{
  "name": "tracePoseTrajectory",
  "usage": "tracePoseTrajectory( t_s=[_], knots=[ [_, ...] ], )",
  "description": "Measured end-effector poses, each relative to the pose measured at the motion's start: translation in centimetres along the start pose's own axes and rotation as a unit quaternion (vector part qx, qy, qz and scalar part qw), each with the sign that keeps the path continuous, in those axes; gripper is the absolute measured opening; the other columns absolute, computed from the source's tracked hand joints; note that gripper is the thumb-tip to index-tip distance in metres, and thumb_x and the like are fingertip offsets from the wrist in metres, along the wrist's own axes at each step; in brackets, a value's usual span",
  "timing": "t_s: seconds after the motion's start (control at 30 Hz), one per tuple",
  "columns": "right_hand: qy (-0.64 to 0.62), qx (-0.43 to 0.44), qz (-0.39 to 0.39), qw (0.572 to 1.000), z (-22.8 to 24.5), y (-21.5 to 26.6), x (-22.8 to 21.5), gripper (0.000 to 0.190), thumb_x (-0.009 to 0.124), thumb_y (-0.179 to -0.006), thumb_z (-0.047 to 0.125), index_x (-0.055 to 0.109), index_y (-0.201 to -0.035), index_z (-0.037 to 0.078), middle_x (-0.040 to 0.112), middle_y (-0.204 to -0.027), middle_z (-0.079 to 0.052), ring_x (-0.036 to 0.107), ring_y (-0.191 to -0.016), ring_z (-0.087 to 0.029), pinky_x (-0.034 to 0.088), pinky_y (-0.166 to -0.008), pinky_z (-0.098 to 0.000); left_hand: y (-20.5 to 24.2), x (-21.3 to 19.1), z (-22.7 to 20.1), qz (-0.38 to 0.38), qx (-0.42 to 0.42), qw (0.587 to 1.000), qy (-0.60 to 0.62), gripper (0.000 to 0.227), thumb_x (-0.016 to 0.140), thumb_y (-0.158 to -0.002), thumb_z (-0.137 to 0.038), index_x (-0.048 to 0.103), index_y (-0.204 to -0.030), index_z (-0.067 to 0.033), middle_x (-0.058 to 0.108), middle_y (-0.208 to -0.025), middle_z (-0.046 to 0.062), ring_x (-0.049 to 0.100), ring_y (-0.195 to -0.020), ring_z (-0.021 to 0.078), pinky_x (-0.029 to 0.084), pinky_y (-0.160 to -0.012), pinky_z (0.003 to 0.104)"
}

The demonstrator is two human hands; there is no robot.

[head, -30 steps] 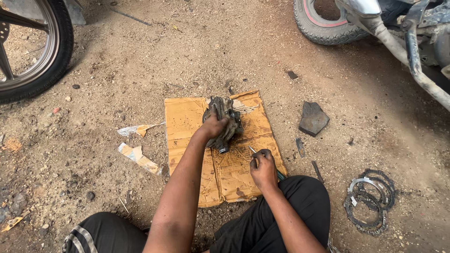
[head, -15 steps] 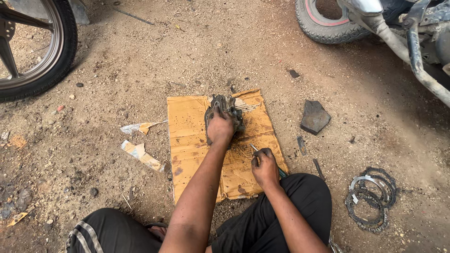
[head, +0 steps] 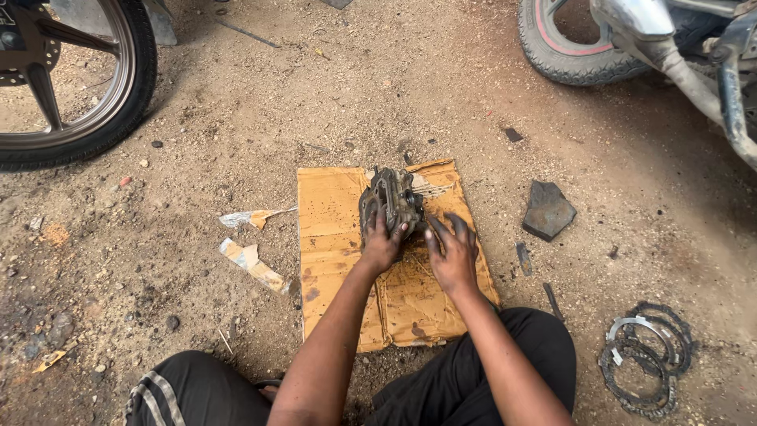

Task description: The person disassembles motorcycle engine components on a piece of cardboard by removing parts with a screwdriver, then lifts the cardboard to clear debris and handles a stack of metal rings.

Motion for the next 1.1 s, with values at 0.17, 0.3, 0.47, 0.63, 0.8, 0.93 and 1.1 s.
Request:
tracePoseTrajectory(
  t_s=[0.17,0.3,0.47,0.63,0.8,0.93,1.1],
  knots=[
    [0.107,0.036,0.17,0.979,4.5,-6.3,2.9,0.041,0.049,-0.101,0.054,0.064,-0.137,0.041,0.004,-0.173,-0.001,0.003,-0.157,-0.033,0.006,-0.124,-0.0585,-1.1,0.8,1.3,-0.026,0.013,0.999,-0.04,0.082,0.052,-0.102,-0.044,0.003,-0.164,-0.0203,0.003,-0.172,0.016,0.012,-0.157,0.0403,0.015,-0.128,0.051],
    [0.131,0.039,0.211,0.968,5.4,-7.3,5.4,0.04,0.048,-0.103,0.054,0.063,-0.137,0.04,-0.001,-0.176,-0.001,-0.002,-0.159,-0.034,0.005,-0.124,-0.0581,-0.4,0.1,0.6,-0.022,0.005,0.998,-0.065,0.081,0.051,-0.1,-0.034,0.004,-0.164,-0.0218,0.001,-0.174,0.012,0.009,-0.156,0.0385,0.011,-0.125,0.056],
    [0.082,0.087,0.18,0.976,2.8,-7.6,8.9,0.05,0.057,-0.1,0.05,0.054,-0.147,0.035,0.021,-0.168,-0.01,0.008,-0.155,-0.04,0.007,-0.121,-0.0623,-0.4,0.3,0.9,-0.008,-0.013,0.999,-0.052,0.082,0.055,-0.101,-0.041,0.007,-0.165,-0.0207,0.009,-0.169,0.026,0.009,-0.157,0.042,0.011,-0.127,0.056],
    [-0.034,0.158,0.17,0.972,0.9,-7.7,10.3,0.052,0.061,-0.097,0.041,0.055,-0.148,0.038,0.038,-0.163,-0.009,0.013,-0.157,-0.039,0.005,-0.126,-0.063,-0.9,1.1,1.8,-0.018,-0.02,0.998,-0.056,0.08,0.052,-0.1,-0.042,0.012,-0.167,-0.0235,0.016,-0.167,0.029,0.017,-0.157,0.0428,0.014,-0.128,0.057],
    [-0.016,0.142,0.192,0.971,2.1,-5.8,7.3,0.039,0.058,-0.098,0.04,0.063,-0.137,0.037,0.016,-0.174,-0.003,0.007,-0.155,-0.038,0.003,-0.12,-0.064,-1.6,1.5,2.5,-0.023,-0.004,0.999,-0.035,0.076,0.049,-0.103,-0.042,0.009,-0.164,-0.0205,0.008,-0.168,0.028,0.012,-0.156,0.043,0.01,-0.126,0.056],
    [0.031,0.1,0.242,0.965,3.1,-3.3,5.5,0.04,0.059,-0.099,0.041,0.064,-0.137,0.029,0.021,-0.167,-0.003,0.012,-0.155,-0.035,0.003,-0.122,-0.0589,-0.3,1.3,1.9,-0.003,-0.03,0.999,-0.017,0.078,0.044,-0.104,-0.05,0.006,-0.165,-0.0199,0.009,-0.168,0.026,0.011,-0.155,0.044,0.006,-0.125,0.059],
    [-0.051,0.067,0.143,0.986,-2.5,-1.7,1.8,0.021,0.071,-0.09,0.025,0.073,-0.105,0.011,0.046,-0.147,-0.013,0.061,-0.122,-0.031,0.056,-0.101,-0.0424,0.4,0.4,1.0,-0.017,-0.031,0.999,-0.013,0.081,0.049,-0.101,-0.055,0.012,-0.165,-0.0228,0.012,-0.168,0.027,0.016,-0.155,0.0444,0.014,-0.127,0.055]
  ],
)
Point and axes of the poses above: each hand's wrist, its own y-axis away from the middle knuckle, its own x-axis out of the palm, z = x × y, the point moved 10 cm from there along -y, towards the middle knuckle
